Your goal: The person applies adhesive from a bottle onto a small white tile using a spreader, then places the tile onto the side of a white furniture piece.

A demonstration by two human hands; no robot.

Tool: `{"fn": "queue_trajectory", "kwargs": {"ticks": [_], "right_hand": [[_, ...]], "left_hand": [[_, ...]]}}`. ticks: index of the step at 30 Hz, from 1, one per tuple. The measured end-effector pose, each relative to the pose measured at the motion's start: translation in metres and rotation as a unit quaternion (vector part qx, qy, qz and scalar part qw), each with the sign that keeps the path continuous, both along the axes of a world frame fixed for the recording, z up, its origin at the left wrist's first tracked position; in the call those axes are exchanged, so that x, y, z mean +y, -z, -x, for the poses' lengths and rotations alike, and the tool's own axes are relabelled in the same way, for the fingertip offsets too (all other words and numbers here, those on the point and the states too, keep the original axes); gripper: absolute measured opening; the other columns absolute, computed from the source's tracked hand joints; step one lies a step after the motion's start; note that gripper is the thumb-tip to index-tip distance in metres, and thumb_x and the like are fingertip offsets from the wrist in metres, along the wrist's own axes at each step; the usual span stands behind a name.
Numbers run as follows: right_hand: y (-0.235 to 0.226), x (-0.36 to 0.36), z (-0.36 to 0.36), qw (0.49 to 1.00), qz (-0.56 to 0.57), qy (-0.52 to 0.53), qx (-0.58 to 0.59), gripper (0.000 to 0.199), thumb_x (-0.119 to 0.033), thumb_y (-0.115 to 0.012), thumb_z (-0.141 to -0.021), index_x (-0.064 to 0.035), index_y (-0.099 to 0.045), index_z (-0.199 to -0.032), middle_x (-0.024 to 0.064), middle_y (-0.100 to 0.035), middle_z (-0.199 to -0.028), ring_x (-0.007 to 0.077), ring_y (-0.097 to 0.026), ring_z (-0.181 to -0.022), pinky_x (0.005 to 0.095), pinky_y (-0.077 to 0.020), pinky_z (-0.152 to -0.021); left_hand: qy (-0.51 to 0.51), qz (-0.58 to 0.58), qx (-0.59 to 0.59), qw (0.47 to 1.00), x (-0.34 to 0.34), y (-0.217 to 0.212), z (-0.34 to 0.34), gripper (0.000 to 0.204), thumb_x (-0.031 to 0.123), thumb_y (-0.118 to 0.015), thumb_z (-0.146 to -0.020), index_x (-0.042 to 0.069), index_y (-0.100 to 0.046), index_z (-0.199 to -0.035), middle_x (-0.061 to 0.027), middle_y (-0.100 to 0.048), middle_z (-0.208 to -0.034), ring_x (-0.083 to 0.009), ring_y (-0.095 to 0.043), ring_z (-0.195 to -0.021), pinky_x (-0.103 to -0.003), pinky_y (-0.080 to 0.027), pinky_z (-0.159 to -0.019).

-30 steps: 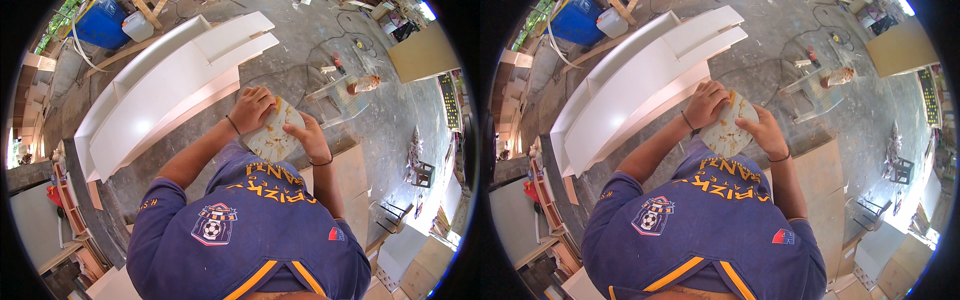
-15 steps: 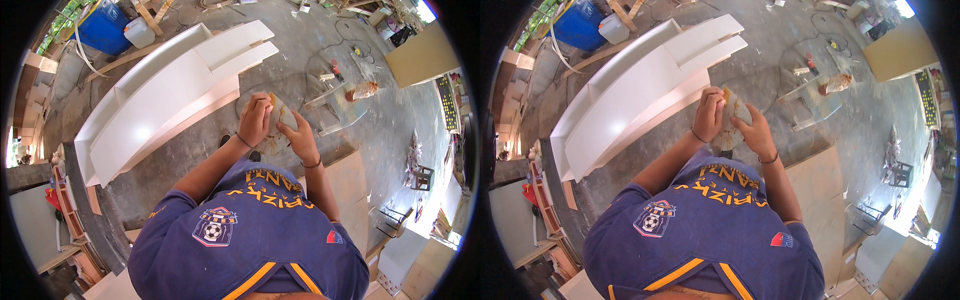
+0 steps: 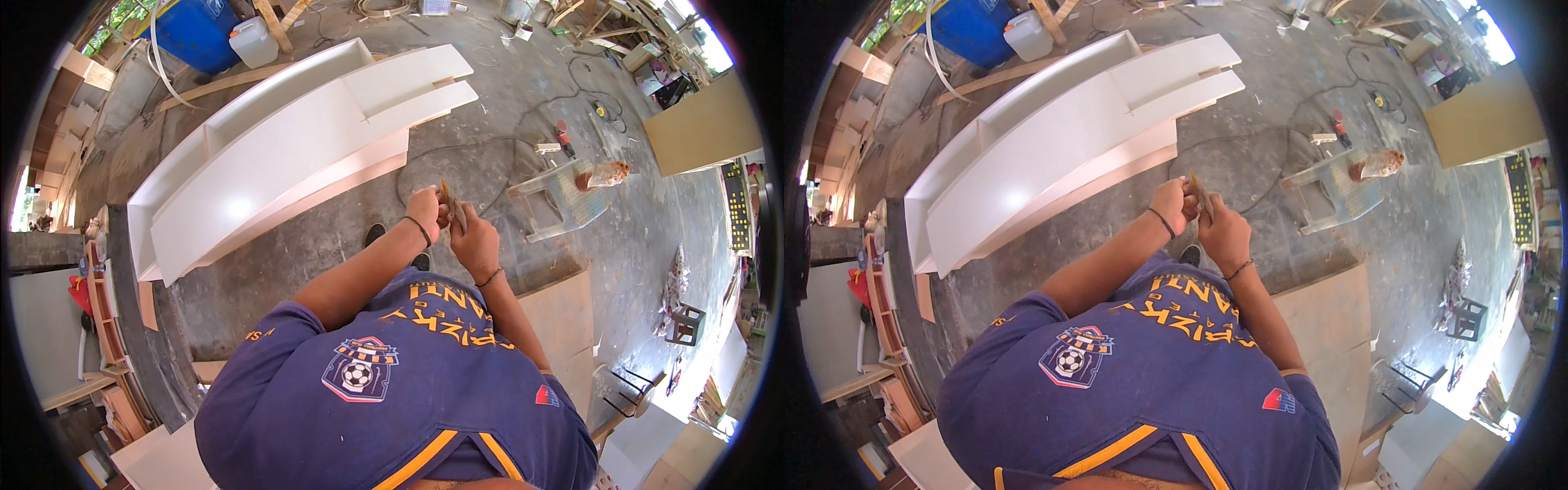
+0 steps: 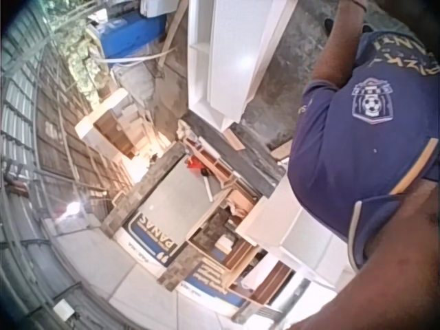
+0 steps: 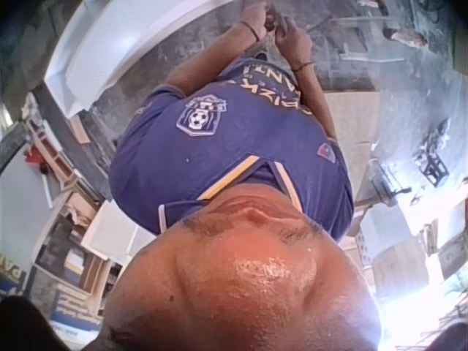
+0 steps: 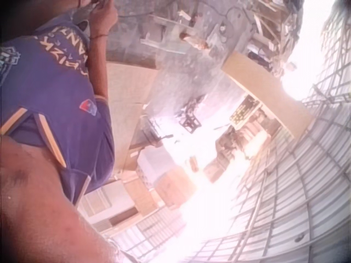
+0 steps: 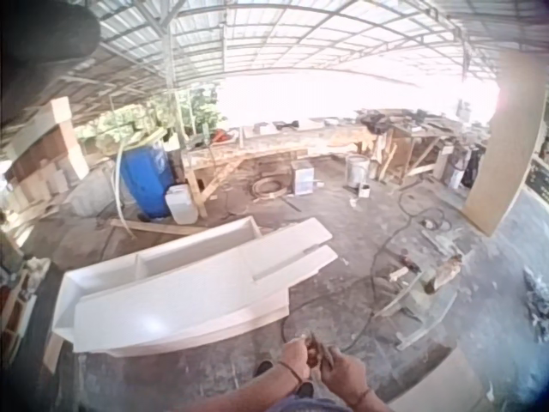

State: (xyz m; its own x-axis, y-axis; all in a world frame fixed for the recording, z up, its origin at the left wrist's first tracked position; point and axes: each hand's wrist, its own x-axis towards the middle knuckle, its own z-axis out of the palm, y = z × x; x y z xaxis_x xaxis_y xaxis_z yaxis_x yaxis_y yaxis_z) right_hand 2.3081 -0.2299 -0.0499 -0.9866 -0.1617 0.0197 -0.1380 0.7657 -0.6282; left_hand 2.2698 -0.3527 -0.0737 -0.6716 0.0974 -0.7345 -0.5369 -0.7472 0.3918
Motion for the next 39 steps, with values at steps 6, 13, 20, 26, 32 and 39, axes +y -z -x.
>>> {"fn": "queue_trajectory", "kwargs": {"ticks": [6,13,20,26,32,39], "right_hand": [[0.006,-0.001,-0.001,0.999,-0.036,-0.009,0.032,0.023,-0.018,-0.056,-0.08,-0.0105,-0.054,-0.101,0.0177,-0.061,-0.066,0.0388,-0.06,-0.065,0.0478,-0.0464,-0.056],[0.019,0.002,-0.002,1.0,-0.022,-0.004,-0.007,0.025,-0.02,-0.057,-0.077,-0.0092,-0.057,-0.1,0.0195,-0.061,-0.07,0.0391,-0.06,-0.068,0.0479,-0.0467,-0.059],[0.033,0.007,-0.007,0.999,-0.007,-0.001,-0.047,0.033,-0.024,-0.061,-0.075,-0.0079,-0.06,-0.104,0.024,-0.06,-0.074,0.0415,-0.059,-0.076,0.0469,-0.0467,-0.065],[0.024,0.005,-0.006,0.999,0.005,-0.009,-0.053,0.036,-0.023,-0.06,-0.075,-0.0054,-0.06,-0.106,0.0245,-0.062,-0.078,0.041,-0.06,-0.077,0.0458,-0.0479,-0.068],[0.039,0.016,0.0,0.994,0.093,0.001,-0.054,0.042,-0.02,-0.061,-0.073,0.0014,-0.058,-0.109,0.0271,-0.061,-0.085,0.0407,-0.06,-0.084,0.0419,-0.0486,-0.074],[0.062,0.033,0.008,0.972,0.189,0.002,-0.139,0.057,-0.024,-0.066,-0.072,0.0138,-0.052,-0.112,0.0281,-0.062,-0.101,0.0361,-0.061,-0.096,0.0362,-0.0471,-0.081]], "left_hand": [[0.061,-0.032,0.002,0.998,-0.007,0.001,-0.006,0.021,0.012,-0.034,-0.088,0.016,-0.048,-0.073,0.0069,-0.038,-0.055,-0.0071,-0.029,-0.039,-0.024,-0.026,-0.041],[0.121,-0.044,-0.003,0.992,-0.025,0.017,-0.014,0.021,0.017,-0.037,-0.088,0.017,-0.051,-0.073,0.0083,-0.034,-0.052,-0.0057,-0.024,-0.038,-0.024,-0.021,-0.041],[0.202,0.177,0.103,0.958,-0.029,0.007,-0.039,0.025,0.027,-0.043,-0.092,0.012,-0.051,-0.074,0.005,-0.038,-0.054,-0.0056,-0.032,-0.039,-0.024,-0.025,-0.039],[0.227,0.228,0.206,0.924,-0.029,0.018,-0.044,0.024,0.024,-0.046,-0.093,0.007,-0.052,-0.078,0.004,-0.039,-0.056,-0.0063,-0.035,-0.039,-0.023,-0.027,-0.038],[0.295,0.26,0.285,0.874,-0.021,0.019,-0.049,0.023,0.024,-0.046,-0.094,0.006,-0.055,-0.081,0.0036,-0.043,-0.058,-0.0057,-0.04,-0.044,-0.022,-0.03,-0.041],[0.034,0.566,0.439,0.696,-0.023,0.054,-0.023,0.024,0.025,-0.045,-0.095,0.007,-0.059,-0.091,0.002,-0.05,-0.069,-0.0044,-0.043,-0.055,-0.02,-0.033,-0.049]]}}
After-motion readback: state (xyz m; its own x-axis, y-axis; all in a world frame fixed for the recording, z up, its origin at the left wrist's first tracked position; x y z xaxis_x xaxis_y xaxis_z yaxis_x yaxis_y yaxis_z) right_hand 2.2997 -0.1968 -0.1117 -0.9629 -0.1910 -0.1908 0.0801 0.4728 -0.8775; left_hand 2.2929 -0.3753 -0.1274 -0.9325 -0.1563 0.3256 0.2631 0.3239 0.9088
